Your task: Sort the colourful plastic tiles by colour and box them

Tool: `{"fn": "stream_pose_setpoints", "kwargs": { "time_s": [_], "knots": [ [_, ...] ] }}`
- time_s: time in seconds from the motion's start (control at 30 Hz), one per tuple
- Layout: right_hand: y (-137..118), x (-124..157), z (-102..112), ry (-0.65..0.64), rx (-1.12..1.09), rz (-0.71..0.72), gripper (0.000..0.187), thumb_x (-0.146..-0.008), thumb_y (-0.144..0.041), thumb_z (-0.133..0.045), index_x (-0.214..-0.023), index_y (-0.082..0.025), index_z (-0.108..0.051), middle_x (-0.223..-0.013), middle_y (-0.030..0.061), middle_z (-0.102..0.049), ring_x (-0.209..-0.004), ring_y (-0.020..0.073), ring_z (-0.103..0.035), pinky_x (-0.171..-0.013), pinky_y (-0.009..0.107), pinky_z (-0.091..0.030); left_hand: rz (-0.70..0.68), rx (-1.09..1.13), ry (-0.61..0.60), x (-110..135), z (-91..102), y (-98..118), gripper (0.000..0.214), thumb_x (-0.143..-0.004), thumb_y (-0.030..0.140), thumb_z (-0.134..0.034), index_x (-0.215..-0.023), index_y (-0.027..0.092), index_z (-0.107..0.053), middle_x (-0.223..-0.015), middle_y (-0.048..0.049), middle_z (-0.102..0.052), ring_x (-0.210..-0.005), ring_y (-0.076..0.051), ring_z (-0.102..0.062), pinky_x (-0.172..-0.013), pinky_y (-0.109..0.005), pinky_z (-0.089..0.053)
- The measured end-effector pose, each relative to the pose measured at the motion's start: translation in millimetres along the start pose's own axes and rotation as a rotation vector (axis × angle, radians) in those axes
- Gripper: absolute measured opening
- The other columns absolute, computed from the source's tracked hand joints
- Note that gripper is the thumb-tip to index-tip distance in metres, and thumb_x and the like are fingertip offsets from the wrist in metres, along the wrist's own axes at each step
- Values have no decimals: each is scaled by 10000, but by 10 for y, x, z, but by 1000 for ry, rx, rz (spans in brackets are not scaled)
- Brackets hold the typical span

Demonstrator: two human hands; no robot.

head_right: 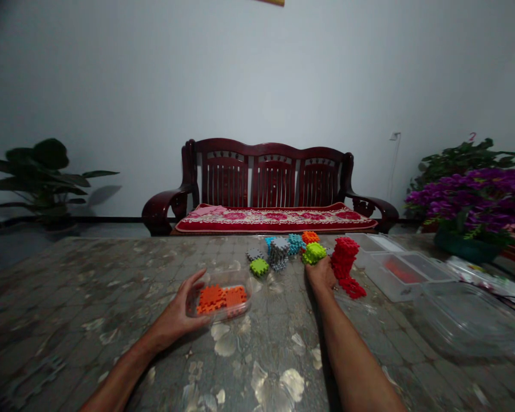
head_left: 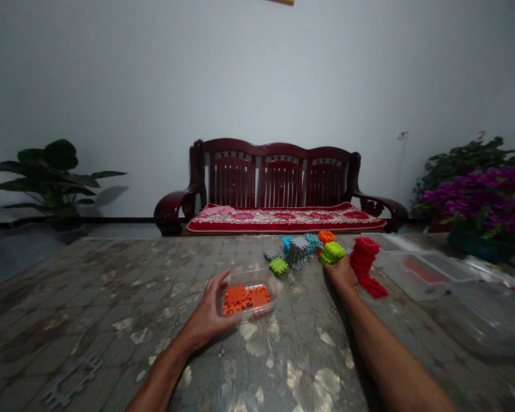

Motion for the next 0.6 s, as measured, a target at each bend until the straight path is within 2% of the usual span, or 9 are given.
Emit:
{"fn": "stream_pose_setpoints", "kwargs": {
  "time_s": [0.37,0.6],
  "knots": [
    [-139,252,-47,-23,33,143,569,-842,-468,-635,-1308,-168,-501,-1220,170,-694,-1110,323,-682,-840,377,-532,-26,14,-21,-31,-15,-142,1031,-646,445,-829,-1526,229,-338,-1452,-172,-501,-1355,-338,-511,-1123,-500,-443],
    [-334,398,-62,-73,17,195,557,-868,-473,-608,-1335,-206,-465,-1244,138,-687,-1143,292,-665,-866,352,-514,-28,-16,-24,-23,0,-87,1020,-655,453,-817,-1526,225,-336,-1434,-170,-515,-1345,-335,-520,-1138,-520,-417]
  ]
}}
Point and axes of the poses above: each hand's wrist, its own x-axis away from the middle knuckle, its own z-axis out of the back of the hand, y = z × x, the point moved 7 cm from there along -x, towards the middle knuckle
